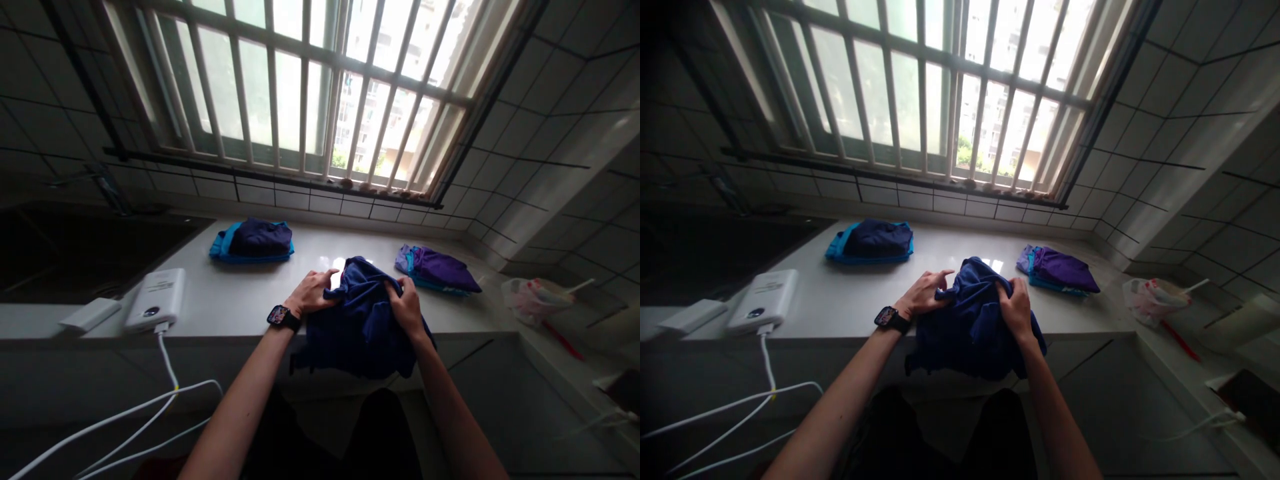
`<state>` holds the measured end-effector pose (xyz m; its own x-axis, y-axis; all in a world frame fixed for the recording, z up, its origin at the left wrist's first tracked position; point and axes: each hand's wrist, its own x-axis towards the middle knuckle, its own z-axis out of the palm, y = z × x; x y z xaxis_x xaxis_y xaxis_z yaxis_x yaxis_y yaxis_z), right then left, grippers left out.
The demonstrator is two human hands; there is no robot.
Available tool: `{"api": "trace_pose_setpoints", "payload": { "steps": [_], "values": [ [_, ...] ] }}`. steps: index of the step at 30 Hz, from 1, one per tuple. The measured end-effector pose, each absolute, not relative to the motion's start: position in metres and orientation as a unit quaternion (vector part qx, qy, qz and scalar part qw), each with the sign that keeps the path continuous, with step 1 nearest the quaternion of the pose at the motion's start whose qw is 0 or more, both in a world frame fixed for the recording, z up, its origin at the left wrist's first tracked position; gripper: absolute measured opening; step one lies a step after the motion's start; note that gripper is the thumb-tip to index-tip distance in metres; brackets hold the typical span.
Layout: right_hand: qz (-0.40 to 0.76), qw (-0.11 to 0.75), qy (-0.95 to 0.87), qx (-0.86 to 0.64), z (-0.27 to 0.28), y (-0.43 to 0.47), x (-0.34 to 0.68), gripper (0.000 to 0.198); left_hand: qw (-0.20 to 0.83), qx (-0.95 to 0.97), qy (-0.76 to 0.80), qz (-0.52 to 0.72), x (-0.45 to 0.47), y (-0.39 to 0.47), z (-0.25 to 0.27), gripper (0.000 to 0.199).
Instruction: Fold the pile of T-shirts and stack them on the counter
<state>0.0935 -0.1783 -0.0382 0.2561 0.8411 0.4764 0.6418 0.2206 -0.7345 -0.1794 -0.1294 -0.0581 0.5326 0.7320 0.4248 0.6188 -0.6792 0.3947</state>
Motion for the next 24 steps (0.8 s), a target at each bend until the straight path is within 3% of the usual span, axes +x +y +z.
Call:
{"api": "trace_pose_setpoints", "payload": {
  "steps": [2, 6, 8, 10, 16, 20, 24],
  "values": [
    [0.135, 0.548, -0.539, -0.625, -0.036, -0.177, 0.097, 0.037, 0.083, 0.871, 0.394, 0.282, -0.177, -0.131, -0.057, 0.065],
    [0.238, 0.657, -0.464, -0.544, -0.027, -0.181, 0.095, 0.037, 0.018, 0.887, 0.390, 0.246, -0.175, -0.131, -0.057, 0.029],
    [0.297, 0.673, -0.447, -0.508, -0.021, -0.186, 0.093, 0.032, 0.005, 0.883, 0.396, 0.252, -0.175, -0.130, -0.058, 0.026],
    [0.353, 0.643, -0.442, -0.516, -0.015, -0.191, 0.090, 0.026, 0.017, 0.871, 0.401, 0.282, -0.176, -0.128, -0.059, 0.030],
    [0.476, 0.582, -0.439, -0.492, -0.008, -0.205, 0.080, 0.015, 0.046, 0.864, 0.389, 0.315, -0.176, -0.127, -0.060, 0.066],
    [0.504, 0.571, -0.457, -0.460, 0.000, -0.210, 0.079, 0.023, 0.021, 0.861, 0.391, 0.325, -0.174, -0.127, -0.061, 0.085],
    [0.511, 0.555, -0.482, -0.445, 0.011, -0.215, 0.085, 0.037, 0.012, 0.859, 0.399, 0.319, -0.175, -0.127, -0.060, 0.070]
  ]
}}
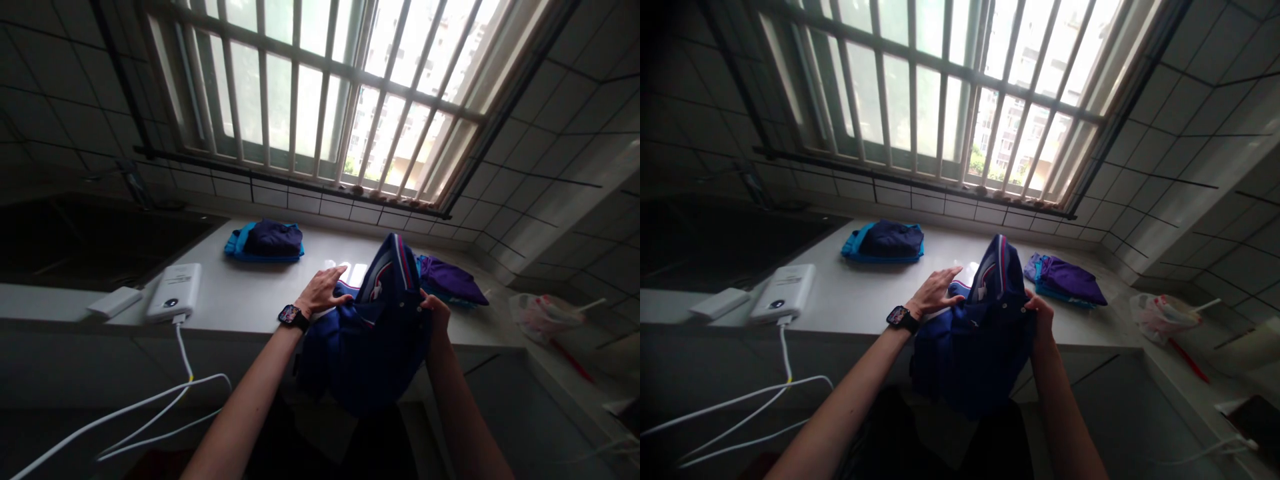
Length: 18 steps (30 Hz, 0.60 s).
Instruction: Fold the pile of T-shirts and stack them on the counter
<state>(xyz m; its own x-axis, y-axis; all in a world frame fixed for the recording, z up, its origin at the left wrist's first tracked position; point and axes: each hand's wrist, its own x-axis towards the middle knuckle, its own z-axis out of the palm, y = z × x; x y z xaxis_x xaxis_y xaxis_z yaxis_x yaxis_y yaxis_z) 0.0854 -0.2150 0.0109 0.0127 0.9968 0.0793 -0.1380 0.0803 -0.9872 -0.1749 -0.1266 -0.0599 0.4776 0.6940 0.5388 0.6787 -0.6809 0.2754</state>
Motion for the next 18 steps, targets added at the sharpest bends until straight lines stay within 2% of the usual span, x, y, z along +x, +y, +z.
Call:
{"api": "trace_pose_setpoints", "payload": {
  "steps": [5, 7, 10, 15, 18],
  "values": [
    [0.483, 0.615, -0.452, -0.430, 0.010, -0.213, 0.087, 0.040, 0.019, 0.887, 0.381, 0.260, -0.175, -0.128, -0.058, 0.033],
    [0.472, 0.639, -0.429, -0.431, 0.006, -0.206, 0.090, 0.033, 0.023, 0.893, 0.378, 0.243, -0.174, -0.128, -0.058, 0.033],
    [0.477, 0.630, -0.429, -0.438, 0.004, -0.191, 0.096, 0.024, 0.030, 0.903, 0.362, 0.228, -0.173, -0.129, -0.057, 0.039],
    [0.470, 0.637, -0.458, -0.404, 0.014, -0.179, 0.087, 0.024, 0.036, 0.914, 0.319, 0.247, -0.170, -0.135, -0.055, 0.052],
    [0.449, 0.622, -0.504, -0.396, 0.034, -0.182, 0.057, 0.027, 0.040, 0.919, 0.304, 0.250, -0.168, -0.137, -0.056, 0.050]
  ]
}}
